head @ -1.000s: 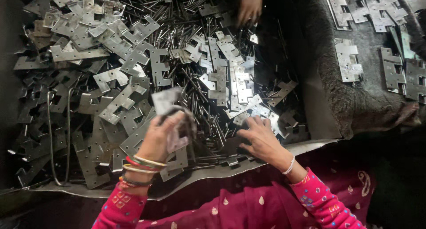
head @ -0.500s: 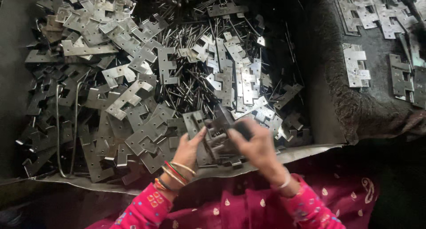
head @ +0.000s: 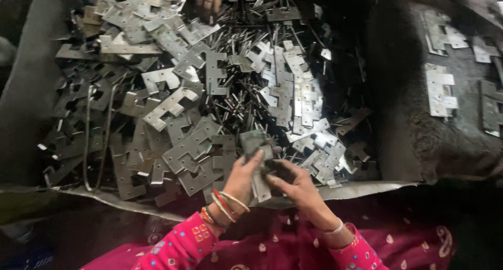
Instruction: The person repeatedly picks up metal plates and pins from a large bin, inserts the pins into the plates, and places the assembled units onto a nearby surface. The process is continuous and repetitive, with the person handling the parts by hand.
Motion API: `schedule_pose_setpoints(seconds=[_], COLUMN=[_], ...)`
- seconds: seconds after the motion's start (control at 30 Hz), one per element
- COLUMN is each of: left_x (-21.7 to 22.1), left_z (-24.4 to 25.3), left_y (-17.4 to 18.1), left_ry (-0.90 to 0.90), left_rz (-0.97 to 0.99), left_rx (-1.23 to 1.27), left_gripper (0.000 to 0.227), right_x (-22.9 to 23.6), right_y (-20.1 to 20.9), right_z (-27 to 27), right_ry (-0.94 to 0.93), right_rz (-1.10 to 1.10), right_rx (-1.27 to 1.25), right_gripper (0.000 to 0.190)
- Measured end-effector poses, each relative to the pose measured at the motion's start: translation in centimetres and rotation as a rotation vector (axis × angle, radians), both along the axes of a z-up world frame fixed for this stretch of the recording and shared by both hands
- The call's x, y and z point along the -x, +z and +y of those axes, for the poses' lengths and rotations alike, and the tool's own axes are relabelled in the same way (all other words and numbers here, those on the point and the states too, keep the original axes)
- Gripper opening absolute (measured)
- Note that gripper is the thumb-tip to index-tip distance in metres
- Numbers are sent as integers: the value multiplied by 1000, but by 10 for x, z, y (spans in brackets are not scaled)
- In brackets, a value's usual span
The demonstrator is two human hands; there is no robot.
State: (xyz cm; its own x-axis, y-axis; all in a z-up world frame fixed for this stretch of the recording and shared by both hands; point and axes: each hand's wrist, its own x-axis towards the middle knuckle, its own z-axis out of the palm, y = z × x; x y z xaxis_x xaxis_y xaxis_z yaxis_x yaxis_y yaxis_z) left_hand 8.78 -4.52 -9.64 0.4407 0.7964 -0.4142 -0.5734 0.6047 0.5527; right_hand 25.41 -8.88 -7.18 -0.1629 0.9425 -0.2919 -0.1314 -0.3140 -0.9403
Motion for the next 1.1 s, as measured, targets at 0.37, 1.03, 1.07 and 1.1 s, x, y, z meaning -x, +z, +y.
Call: schedule_pose_setpoints(seconds=[0.37,1.03,1.07,1.1], left_x=[87,191,206,219], left_z=[64,81,89,97], left_y=[23,62,49,35], left_ry=[-213,368,430,488], left_rz=[2095,708,448,186], left_rx=[-1260,-529,-455,-377], left_gripper=[33,22,22,23], right_x=[-15,-218,-249,-279], right_y=[-8,71,70,67], right_z=[-5,38,44,50], right_ry=[-259,-882,-971,-1058], right_rz=[-35,-1128,-1136,-1142], right_rx=[43,-710,-642,-574], right_gripper=[37,18,20,22])
